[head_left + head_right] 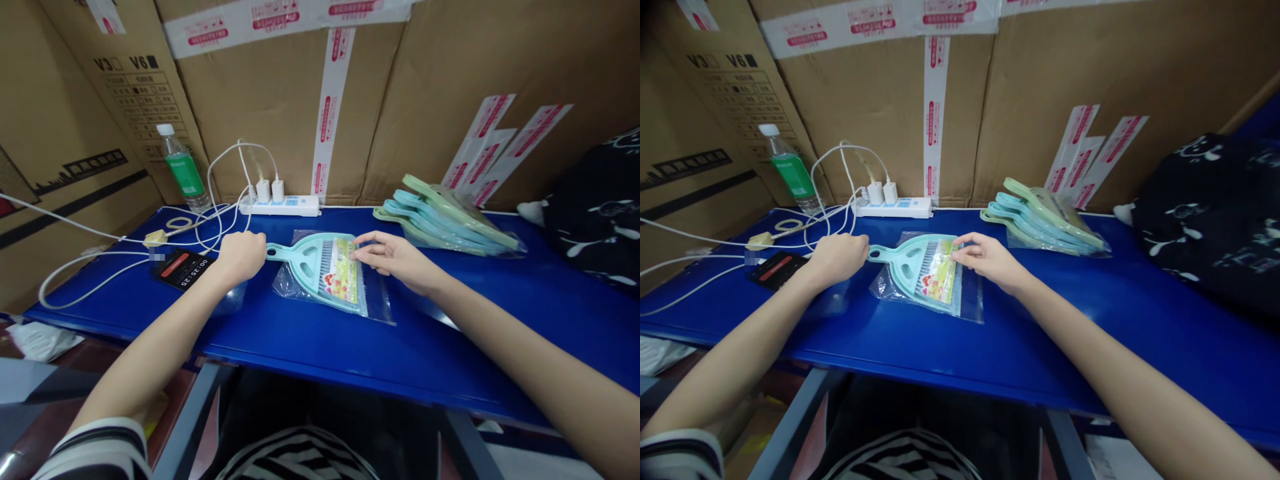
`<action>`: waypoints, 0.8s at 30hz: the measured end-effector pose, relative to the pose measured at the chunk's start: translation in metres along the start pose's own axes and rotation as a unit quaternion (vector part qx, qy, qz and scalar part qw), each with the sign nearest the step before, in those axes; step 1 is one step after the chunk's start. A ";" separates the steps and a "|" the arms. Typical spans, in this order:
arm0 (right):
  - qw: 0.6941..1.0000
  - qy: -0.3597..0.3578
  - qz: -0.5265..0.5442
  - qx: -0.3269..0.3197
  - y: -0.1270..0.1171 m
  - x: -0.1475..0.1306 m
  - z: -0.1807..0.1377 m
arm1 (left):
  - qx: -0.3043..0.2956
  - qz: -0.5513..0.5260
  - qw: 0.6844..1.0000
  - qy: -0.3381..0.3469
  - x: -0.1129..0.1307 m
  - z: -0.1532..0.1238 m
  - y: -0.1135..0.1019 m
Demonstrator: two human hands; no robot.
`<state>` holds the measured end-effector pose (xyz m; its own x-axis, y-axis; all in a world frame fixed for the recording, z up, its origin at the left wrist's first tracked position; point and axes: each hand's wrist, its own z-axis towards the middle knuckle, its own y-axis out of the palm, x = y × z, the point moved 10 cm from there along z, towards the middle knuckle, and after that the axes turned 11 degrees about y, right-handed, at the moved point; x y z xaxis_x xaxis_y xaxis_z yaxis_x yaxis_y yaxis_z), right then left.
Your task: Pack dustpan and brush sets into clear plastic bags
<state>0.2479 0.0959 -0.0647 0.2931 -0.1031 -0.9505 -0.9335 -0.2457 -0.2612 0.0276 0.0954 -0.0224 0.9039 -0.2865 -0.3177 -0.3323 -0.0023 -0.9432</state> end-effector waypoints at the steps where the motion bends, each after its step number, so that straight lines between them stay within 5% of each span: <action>1: 0.999 0.024 0.024 -0.009 0.001 0.004 0.000 | 0.000 0.000 1.000 0.000 0.000 0.000 0.000; 11: 0.984 0.133 0.114 -0.037 0.008 0.022 -0.004 | -0.001 -0.006 1.000 -0.001 0.000 0.001 0.002; 24: 0.994 0.086 0.070 -0.025 0.005 0.009 -0.006 | 0.000 -0.010 1.000 0.000 0.000 0.000 0.001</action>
<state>0.2474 0.0878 -0.0737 0.1964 -0.3013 -0.9331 -0.9572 -0.2651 -0.1159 0.0272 0.0958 -0.0236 0.9100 -0.2872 -0.2992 -0.3148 -0.0087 -0.9491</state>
